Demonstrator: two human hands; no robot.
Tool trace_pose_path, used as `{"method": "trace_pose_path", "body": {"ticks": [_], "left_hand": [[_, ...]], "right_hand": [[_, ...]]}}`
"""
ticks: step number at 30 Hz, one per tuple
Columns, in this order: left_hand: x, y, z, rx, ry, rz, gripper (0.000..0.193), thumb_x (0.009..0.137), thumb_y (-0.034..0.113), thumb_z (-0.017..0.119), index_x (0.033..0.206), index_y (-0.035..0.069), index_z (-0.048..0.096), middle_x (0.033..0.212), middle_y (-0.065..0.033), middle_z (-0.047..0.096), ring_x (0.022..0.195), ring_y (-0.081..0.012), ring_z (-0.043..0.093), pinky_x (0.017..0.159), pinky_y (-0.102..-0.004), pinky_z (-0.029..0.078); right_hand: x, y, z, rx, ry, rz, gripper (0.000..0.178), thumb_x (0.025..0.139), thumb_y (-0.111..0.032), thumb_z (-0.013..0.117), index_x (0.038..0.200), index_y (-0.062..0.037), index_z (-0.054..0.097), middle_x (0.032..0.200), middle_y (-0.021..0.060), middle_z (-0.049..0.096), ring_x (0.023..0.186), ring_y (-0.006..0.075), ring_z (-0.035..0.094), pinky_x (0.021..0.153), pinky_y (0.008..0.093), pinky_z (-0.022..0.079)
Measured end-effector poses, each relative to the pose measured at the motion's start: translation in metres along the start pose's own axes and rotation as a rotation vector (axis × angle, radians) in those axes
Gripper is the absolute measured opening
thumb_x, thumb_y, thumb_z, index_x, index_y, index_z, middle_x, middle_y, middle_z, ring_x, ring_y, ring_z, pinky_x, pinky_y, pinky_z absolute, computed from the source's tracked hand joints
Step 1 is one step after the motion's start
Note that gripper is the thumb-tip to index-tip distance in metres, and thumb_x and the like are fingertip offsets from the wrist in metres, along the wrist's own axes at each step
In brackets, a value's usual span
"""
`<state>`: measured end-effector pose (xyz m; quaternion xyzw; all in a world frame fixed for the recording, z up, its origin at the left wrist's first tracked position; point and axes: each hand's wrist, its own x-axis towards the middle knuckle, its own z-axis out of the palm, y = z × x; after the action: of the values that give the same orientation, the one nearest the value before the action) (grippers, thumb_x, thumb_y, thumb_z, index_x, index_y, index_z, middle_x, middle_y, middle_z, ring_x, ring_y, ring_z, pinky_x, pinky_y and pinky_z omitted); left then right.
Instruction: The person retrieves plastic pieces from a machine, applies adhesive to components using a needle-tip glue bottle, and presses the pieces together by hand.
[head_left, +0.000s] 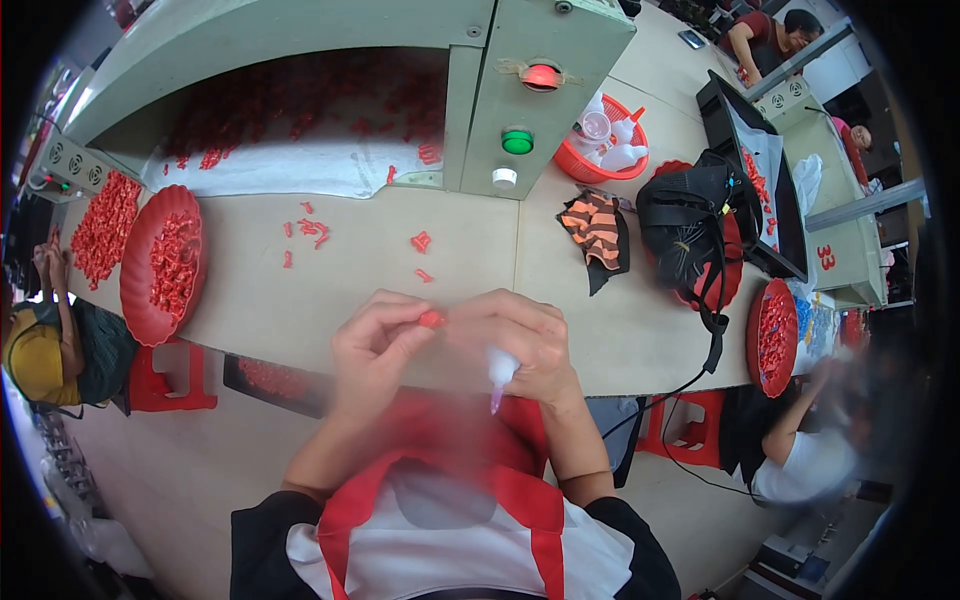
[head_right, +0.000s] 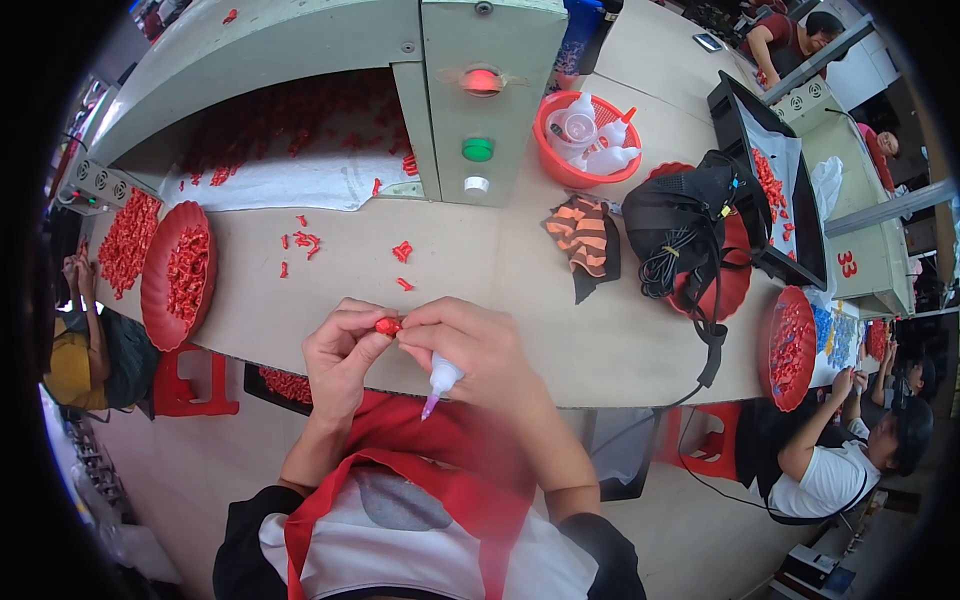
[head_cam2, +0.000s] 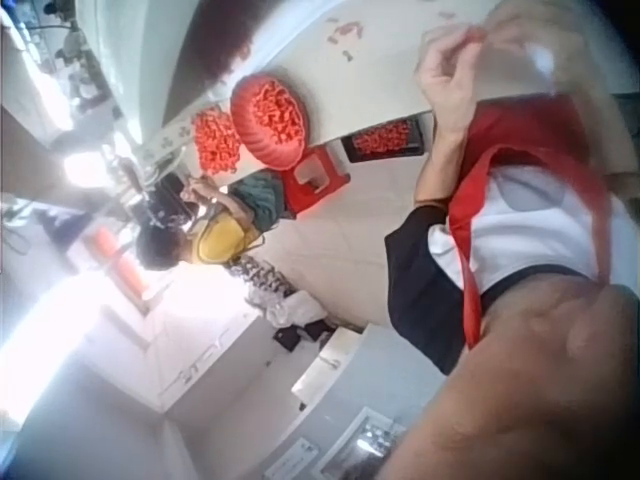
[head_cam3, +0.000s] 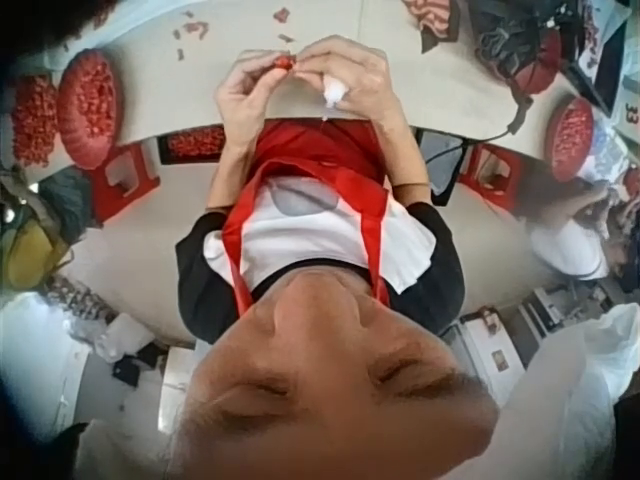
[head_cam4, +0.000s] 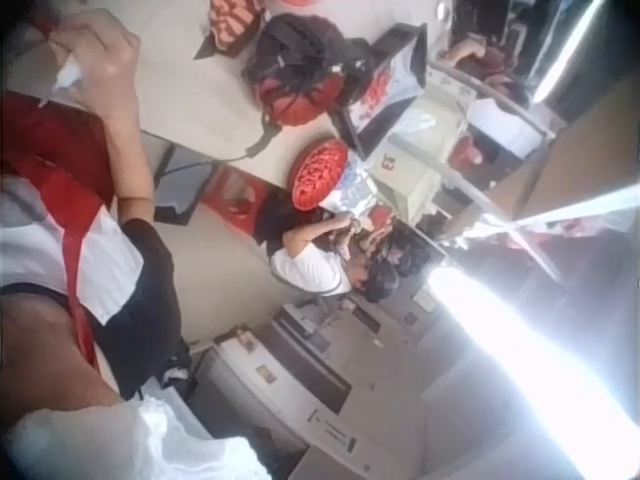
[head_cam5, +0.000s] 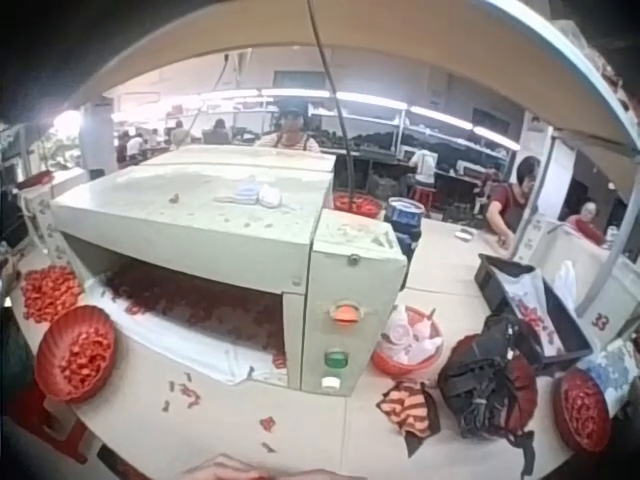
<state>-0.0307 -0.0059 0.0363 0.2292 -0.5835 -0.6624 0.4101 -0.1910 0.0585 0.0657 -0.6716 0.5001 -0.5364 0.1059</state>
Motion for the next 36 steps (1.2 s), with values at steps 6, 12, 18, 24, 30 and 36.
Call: {"method": "trace_pose_path", "body": {"ticks": [6, 12, 18, 24, 30, 36], "left_hand": [[0.003, 0.002, 0.009, -0.165, 0.046, -0.080, 0.015, 0.078, -0.010, 0.054, 0.093, -0.004, 0.055, 0.092, -0.0108, 0.057, 0.086, -0.0188, 0.059, 0.076, -0.0285, 0.048], [0.005, 0.001, 0.008, -0.155, 0.014, -0.064, 0.015, 0.078, -0.009, 0.055, 0.091, -0.003, 0.055, 0.092, -0.0124, 0.057, 0.084, -0.0193, 0.059, 0.075, -0.0292, 0.049], [0.009, -0.004, 0.001, -0.388, -0.096, -0.222, 0.018, 0.075, -0.003, 0.062, 0.088, 0.000, 0.051, 0.088, -0.0123, 0.056, 0.077, -0.0186, 0.060, 0.062, -0.0255, 0.054], [0.016, -0.004, -0.001, -0.439, -0.133, -0.357, 0.028, 0.069, 0.001, 0.070, 0.090, -0.001, 0.051, 0.087, -0.0129, 0.056, 0.071, -0.0203, 0.063, 0.058, -0.0248, 0.054], [0.022, -0.018, -0.011, -0.691, -0.335, -0.487, 0.031, 0.068, 0.003, 0.070, 0.093, -0.001, 0.052, 0.083, -0.0101, 0.059, 0.067, -0.0155, 0.060, 0.058, -0.0257, 0.048], [0.021, -0.026, -0.009, -0.759, -0.295, -0.542, 0.033, 0.065, 0.003, 0.072, 0.091, 0.000, 0.053, 0.080, -0.0082, 0.059, 0.063, -0.0154, 0.058, 0.056, -0.0250, 0.047]], "right_hand": [[-0.002, -0.002, 0.006, 0.093, 0.146, 0.080, 0.017, 0.064, 0.001, 0.070, 0.077, -0.0041, 0.061, 0.081, 0.0070, 0.061, 0.067, 0.0178, 0.062, 0.054, 0.0255, 0.050], [-0.001, -0.001, -0.001, 0.168, 0.090, 0.168, 0.014, 0.066, 0.001, 0.070, 0.078, -0.0031, 0.062, 0.080, 0.0080, 0.061, 0.067, 0.0176, 0.062, 0.056, 0.0255, 0.049], [-0.005, 0.008, -0.003, 0.350, 0.054, 0.227, 0.012, 0.068, 0.001, 0.069, 0.078, -0.0021, 0.062, 0.080, 0.0088, 0.062, 0.068, 0.0169, 0.061, 0.059, 0.0255, 0.049], [-0.006, 0.016, -0.005, 0.487, 0.005, 0.316, 0.011, 0.069, 0.001, 0.068, 0.078, -0.0014, 0.062, 0.080, 0.0092, 0.062, 0.070, 0.0167, 0.060, 0.062, 0.0255, 0.048], [-0.005, 0.021, -0.001, 0.622, 0.034, 0.332, 0.014, 0.059, 0.010, 0.065, 0.071, 0.0022, 0.063, 0.073, 0.0097, 0.061, 0.067, 0.0177, 0.058, 0.059, 0.0255, 0.045], [-0.006, 0.016, 0.004, 0.631, 0.100, 0.379, 0.015, 0.059, 0.011, 0.065, 0.071, 0.0025, 0.063, 0.073, 0.0108, 0.061, 0.068, 0.0172, 0.058, 0.059, 0.0258, 0.045]]}}
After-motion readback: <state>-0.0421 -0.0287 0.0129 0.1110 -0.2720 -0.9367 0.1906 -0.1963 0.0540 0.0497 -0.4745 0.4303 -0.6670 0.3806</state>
